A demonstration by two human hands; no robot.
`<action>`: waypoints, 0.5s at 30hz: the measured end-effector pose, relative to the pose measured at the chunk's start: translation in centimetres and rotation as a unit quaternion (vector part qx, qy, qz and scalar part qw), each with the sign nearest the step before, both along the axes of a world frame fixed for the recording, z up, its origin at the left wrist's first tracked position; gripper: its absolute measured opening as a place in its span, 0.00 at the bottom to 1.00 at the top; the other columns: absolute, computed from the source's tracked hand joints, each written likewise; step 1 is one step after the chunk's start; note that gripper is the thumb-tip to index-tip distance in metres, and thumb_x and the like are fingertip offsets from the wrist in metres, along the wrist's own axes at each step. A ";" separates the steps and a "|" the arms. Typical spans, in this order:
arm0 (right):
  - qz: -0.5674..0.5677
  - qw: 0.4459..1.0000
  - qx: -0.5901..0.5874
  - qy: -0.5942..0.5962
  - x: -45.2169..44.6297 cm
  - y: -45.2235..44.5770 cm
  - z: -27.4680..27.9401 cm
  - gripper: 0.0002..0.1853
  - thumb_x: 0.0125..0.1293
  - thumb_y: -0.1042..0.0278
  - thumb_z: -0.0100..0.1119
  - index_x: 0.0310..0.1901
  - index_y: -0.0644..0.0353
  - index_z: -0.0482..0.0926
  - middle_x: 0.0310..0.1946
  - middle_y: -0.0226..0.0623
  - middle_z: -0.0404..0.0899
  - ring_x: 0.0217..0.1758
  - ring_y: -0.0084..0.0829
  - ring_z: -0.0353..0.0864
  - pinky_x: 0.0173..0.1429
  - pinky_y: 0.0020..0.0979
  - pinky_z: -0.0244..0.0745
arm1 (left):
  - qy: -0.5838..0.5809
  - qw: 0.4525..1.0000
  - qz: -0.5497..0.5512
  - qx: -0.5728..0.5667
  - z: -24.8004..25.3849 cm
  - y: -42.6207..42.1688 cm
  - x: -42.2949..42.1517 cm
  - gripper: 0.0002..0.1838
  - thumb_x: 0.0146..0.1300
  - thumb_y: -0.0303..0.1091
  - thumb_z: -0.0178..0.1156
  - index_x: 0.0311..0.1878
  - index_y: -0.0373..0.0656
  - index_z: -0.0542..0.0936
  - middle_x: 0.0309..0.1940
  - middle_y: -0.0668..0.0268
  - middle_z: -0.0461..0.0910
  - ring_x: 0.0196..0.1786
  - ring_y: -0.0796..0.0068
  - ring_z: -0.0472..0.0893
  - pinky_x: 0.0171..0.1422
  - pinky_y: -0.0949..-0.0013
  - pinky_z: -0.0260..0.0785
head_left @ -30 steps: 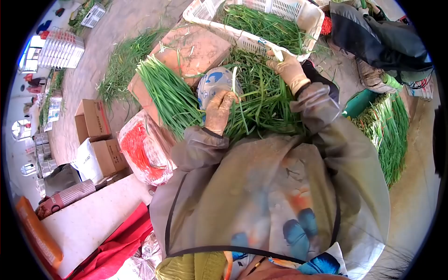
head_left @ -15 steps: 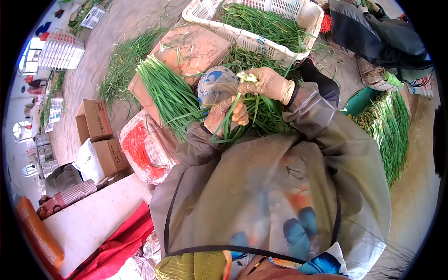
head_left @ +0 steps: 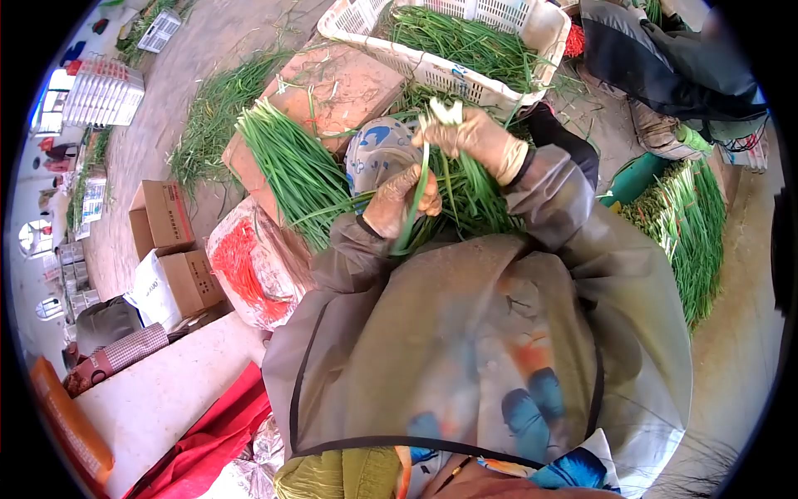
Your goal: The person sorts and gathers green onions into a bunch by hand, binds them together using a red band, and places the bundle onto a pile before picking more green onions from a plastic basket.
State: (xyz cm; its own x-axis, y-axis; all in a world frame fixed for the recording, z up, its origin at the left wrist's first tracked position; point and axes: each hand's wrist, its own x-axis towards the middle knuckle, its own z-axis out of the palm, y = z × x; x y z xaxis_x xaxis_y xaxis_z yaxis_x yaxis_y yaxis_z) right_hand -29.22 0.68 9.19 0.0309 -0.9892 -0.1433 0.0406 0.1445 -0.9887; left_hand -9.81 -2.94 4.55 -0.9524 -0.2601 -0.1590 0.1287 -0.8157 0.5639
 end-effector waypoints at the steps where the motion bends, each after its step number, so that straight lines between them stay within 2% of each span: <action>1: -0.062 0.996 -0.060 -0.016 -0.3 -0.1 2.4 0.13 0.63 0.62 0.56 0.43 0.63 0.77 0.37 0.32 0.81 0.24 0.13 0.69 0.24 0.13 0.64 | -0.026 0.999 0.021 -0.033 0.1 0.1 -0.2 0.18 0.67 0.48 0.46 0.33 0.41 0.71 0.19 0.70 0.67 0.25 0.76 0.66 0.33 0.71 0.60; 2: -0.075 0.992 -0.105 -0.005 -2.8 -1.6 1.5 0.12 0.65 0.65 0.53 0.43 0.64 0.77 0.35 0.35 0.81 0.21 0.12 0.67 0.21 0.11 0.60 | 0.031 0.998 -0.016 -0.056 0.2 -0.4 -0.2 0.19 0.66 0.47 0.49 0.39 0.38 0.73 0.22 0.69 0.70 0.25 0.77 0.68 0.33 0.72 0.62; 3: -0.177 0.970 -0.167 -0.006 -4.0 -2.1 4.0 0.11 0.65 0.66 0.51 0.43 0.64 0.77 0.26 0.30 0.78 0.18 0.11 0.63 0.18 0.11 0.53 | 0.036 0.998 -0.016 -0.058 0.2 -0.3 -0.1 0.19 0.66 0.47 0.49 0.39 0.38 0.73 0.22 0.69 0.70 0.25 0.77 0.68 0.33 0.72 0.62; 4: -0.181 0.978 -0.089 -0.049 -6.8 -2.3 6.1 0.11 0.64 0.65 0.53 0.42 0.63 0.77 0.20 0.23 0.71 0.17 0.12 0.60 0.18 0.13 0.51 | 0.020 0.995 0.007 -0.100 0.1 0.2 0.3 0.19 0.65 0.47 0.49 0.40 0.37 0.73 0.22 0.69 0.70 0.26 0.77 0.69 0.34 0.72 0.63; 5: -0.207 0.967 -0.115 -0.097 -9.8 -2.9 6.7 0.11 0.63 0.63 0.55 0.42 0.62 0.78 0.17 0.19 0.63 0.17 0.12 0.60 0.19 0.16 0.50 | 0.006 0.989 0.031 -0.141 0.2 0.3 0.6 0.19 0.65 0.46 0.50 0.41 0.36 0.74 0.22 0.68 0.71 0.27 0.78 0.70 0.35 0.73 0.64; 6: -0.289 0.950 -0.115 -0.030 -10.2 -2.7 9.5 0.13 0.60 0.58 0.59 0.40 0.58 0.82 0.16 0.21 0.67 0.18 0.15 0.62 0.22 0.18 0.57 | -0.038 0.981 -0.031 -0.189 0.4 -0.3 0.9 0.19 0.64 0.46 0.52 0.43 0.36 0.74 0.24 0.68 0.72 0.29 0.79 0.71 0.37 0.75 0.65; 7: -0.284 0.914 -0.284 0.058 -11.0 -3.5 10.9 0.06 0.60 0.67 0.58 0.31 0.61 0.76 0.17 0.27 0.72 0.18 0.17 0.67 0.21 0.18 0.60 | -0.055 0.971 -0.026 -0.230 0.3 -0.3 1.3 0.19 0.63 0.46 0.53 0.45 0.37 0.74 0.25 0.68 0.74 0.30 0.79 0.72 0.38 0.76 0.65; 8: -0.286 0.911 -0.290 0.064 -11.8 -3.6 11.6 0.06 0.60 0.67 0.58 0.31 0.61 0.76 0.17 0.27 0.72 0.18 0.17 0.67 0.21 0.18 0.60 | -0.098 0.957 -0.040 -0.271 0.1 -0.3 1.7 0.19 0.63 0.45 0.53 0.46 0.37 0.74 0.26 0.68 0.74 0.31 0.79 0.73 0.39 0.77 0.65; 11: -0.296 0.932 -0.184 -0.104 -13.9 -3.3 13.3 0.07 0.60 0.65 0.58 0.29 0.58 0.76 0.15 0.25 0.68 0.17 0.17 0.65 0.21 0.18 0.59 | -0.186 0.925 -0.036 -0.330 2.4 -0.1 3.4 0.18 0.64 0.40 0.52 0.49 0.35 0.73 0.28 0.68 0.75 0.33 0.80 0.73 0.41 0.77 0.64; 13: -0.290 0.941 -0.155 -0.082 -13.5 -2.6 14.3 0.08 0.61 0.63 0.58 0.29 0.58 0.76 0.14 0.24 0.69 0.18 0.17 0.66 0.22 0.19 0.60 | -0.213 0.942 0.018 -0.261 3.7 -0.4 4.9 0.16 0.62 0.36 0.55 0.51 0.38 0.74 0.34 0.69 0.76 0.39 0.79 0.74 0.50 0.76 0.65; 14: -0.333 0.907 -0.228 0.124 -14.9 -3.8 12.4 0.07 0.57 0.64 0.61 0.30 0.57 0.77 0.18 0.30 0.74 0.22 0.27 0.74 0.27 0.26 0.68 | -0.204 0.924 0.055 -0.318 3.6 -1.4 6.1 0.16 0.62 0.35 0.55 0.51 0.38 0.74 0.36 0.68 0.76 0.40 0.80 0.74 0.51 0.76 0.65; 15: -0.303 0.906 -0.267 0.127 -13.8 -4.7 11.7 0.14 0.60 0.56 0.59 0.38 0.58 0.82 0.19 0.23 0.71 0.21 0.15 0.65 0.27 0.19 0.61 | -0.198 0.902 0.092 -0.373 3.6 -2.2 7.0 0.16 0.62 0.33 0.56 0.51 0.37 0.74 0.38 0.67 0.76 0.42 0.80 0.74 0.52 0.76 0.64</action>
